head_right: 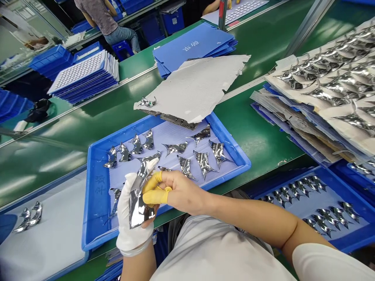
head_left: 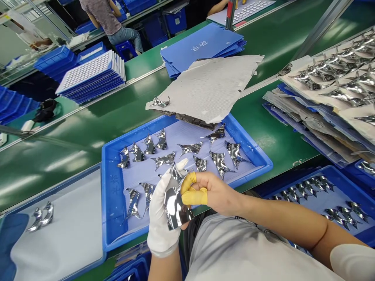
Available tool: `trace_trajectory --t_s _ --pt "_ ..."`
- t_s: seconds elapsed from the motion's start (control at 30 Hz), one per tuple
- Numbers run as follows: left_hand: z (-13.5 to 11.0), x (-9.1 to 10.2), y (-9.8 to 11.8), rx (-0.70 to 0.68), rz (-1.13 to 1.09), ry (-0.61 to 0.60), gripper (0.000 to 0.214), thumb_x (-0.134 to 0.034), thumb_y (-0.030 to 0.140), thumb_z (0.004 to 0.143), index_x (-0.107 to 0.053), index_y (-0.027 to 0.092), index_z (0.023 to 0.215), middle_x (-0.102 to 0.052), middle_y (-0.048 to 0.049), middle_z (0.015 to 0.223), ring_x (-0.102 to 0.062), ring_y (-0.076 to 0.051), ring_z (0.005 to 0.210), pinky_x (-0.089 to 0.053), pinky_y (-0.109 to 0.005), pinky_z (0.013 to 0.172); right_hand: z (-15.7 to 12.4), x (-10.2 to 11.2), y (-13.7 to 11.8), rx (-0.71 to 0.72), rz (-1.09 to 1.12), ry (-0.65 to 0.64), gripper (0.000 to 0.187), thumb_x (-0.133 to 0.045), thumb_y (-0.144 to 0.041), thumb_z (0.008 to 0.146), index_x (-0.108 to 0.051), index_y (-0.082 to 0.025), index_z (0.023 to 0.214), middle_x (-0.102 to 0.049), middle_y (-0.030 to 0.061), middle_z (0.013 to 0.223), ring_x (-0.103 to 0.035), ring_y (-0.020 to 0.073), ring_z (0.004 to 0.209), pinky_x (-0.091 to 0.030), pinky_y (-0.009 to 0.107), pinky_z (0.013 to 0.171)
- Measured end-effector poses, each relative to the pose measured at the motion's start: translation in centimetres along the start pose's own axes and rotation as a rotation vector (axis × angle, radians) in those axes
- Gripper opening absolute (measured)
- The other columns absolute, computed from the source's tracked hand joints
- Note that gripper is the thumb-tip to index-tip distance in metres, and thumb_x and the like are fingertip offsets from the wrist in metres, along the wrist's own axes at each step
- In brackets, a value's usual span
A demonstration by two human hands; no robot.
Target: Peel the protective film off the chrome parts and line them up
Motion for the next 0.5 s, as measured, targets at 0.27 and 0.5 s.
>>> trace_trajectory --t_s 0.27,0.5 --pt "1.1 -0.4 -2.4 0.245 -0.347 -0.085 0.025 -0.070 0.045 0.082 -0.077 0.021 0.082 -0.074 -0.0011 0.077 -0.071 -0.015 0.077 -0.057 -0.020 0.079 -0.2 -0.9 0.0 0.029 -0.005 0.034 0.029 -0.079 -0.034 0.075 -0.058 -0.015 0.073 -0.059 -0.0028 0.067 -0.058 0.0087 0.061 -0.050 0.023 0.062" --pt "-0.4 0.7 -0.3 0.039 -0.252 0.054 0.034 -0.069 0.043 0.083 -0.070 0.030 0.115 -0.072 0.0004 0.107 -0.068 -0.017 0.094 -0.058 -0.025 0.080 0.0 0.8 -0.1 0.044 -0.091 -0.062 0.023 -0.074 -0.031 0.080 -0.060 -0.014 0.076 -0.058 -0.0023 0.071 -0.054 0.0073 0.060 -0.045 0.021 0.059"
Point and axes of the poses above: each hand's wrist, its own z-axis towards the middle knuckle, its own x-axis out of the back of the hand, y = z × x, the point moved 5 cm from there along z, towards the middle knuckle
